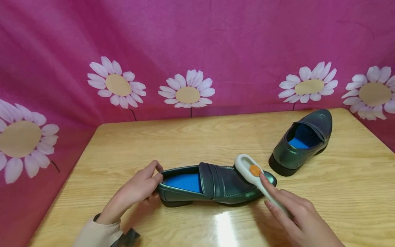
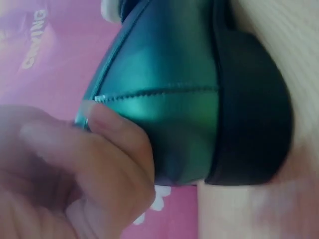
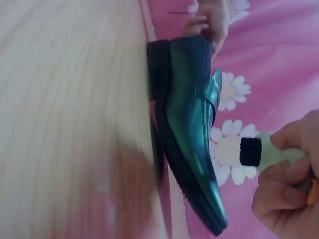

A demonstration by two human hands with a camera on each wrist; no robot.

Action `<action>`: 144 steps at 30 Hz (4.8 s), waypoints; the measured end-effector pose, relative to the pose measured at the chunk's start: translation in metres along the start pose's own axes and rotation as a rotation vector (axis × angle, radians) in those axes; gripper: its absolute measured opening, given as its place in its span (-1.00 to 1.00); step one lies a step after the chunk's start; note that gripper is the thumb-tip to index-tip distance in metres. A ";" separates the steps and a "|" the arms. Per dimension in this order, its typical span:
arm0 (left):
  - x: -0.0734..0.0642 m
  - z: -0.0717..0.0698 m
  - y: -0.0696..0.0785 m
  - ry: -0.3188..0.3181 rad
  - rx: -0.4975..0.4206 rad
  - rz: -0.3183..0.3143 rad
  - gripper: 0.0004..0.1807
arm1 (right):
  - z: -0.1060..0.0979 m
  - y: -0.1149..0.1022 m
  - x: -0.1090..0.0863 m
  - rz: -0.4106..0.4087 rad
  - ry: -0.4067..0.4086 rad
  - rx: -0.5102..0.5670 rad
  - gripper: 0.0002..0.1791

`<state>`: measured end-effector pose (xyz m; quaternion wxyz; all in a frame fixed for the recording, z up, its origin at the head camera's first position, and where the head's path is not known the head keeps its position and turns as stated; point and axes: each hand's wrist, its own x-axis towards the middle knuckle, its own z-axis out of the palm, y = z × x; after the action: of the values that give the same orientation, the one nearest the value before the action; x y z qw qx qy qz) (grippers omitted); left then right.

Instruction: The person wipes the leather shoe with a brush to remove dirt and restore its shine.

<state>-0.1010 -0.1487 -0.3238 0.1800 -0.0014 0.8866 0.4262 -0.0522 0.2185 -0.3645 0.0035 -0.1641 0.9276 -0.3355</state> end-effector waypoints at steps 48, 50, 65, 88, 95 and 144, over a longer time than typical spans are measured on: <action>-0.036 0.061 -0.025 0.005 0.472 -0.301 -0.57 | 0.012 0.003 0.005 -0.165 0.390 -0.227 -0.13; -0.036 0.063 -0.029 0.012 0.484 -0.255 -0.58 | 0.017 -0.003 0.005 -0.240 0.393 -0.222 -0.12; -0.037 0.074 -0.044 -0.070 0.376 -0.215 -0.62 | 0.023 0.001 -0.015 -0.115 0.406 -0.225 -0.22; -0.010 0.067 -0.045 0.083 -0.733 0.106 -0.52 | -0.002 0.004 0.021 0.012 0.191 -0.160 -0.25; -0.008 0.078 -0.042 0.072 -0.812 0.062 -0.55 | 0.007 0.020 0.004 0.082 0.315 -0.243 -0.25; -0.016 0.080 -0.060 0.076 -0.515 -0.056 -0.65 | 0.018 -0.005 0.026 -0.283 0.156 -0.306 -0.09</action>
<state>-0.0509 -0.1286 -0.4095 0.1521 -0.0878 0.7546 0.6322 -0.0728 0.1961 -0.3725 -0.1404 -0.2650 0.9328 -0.1998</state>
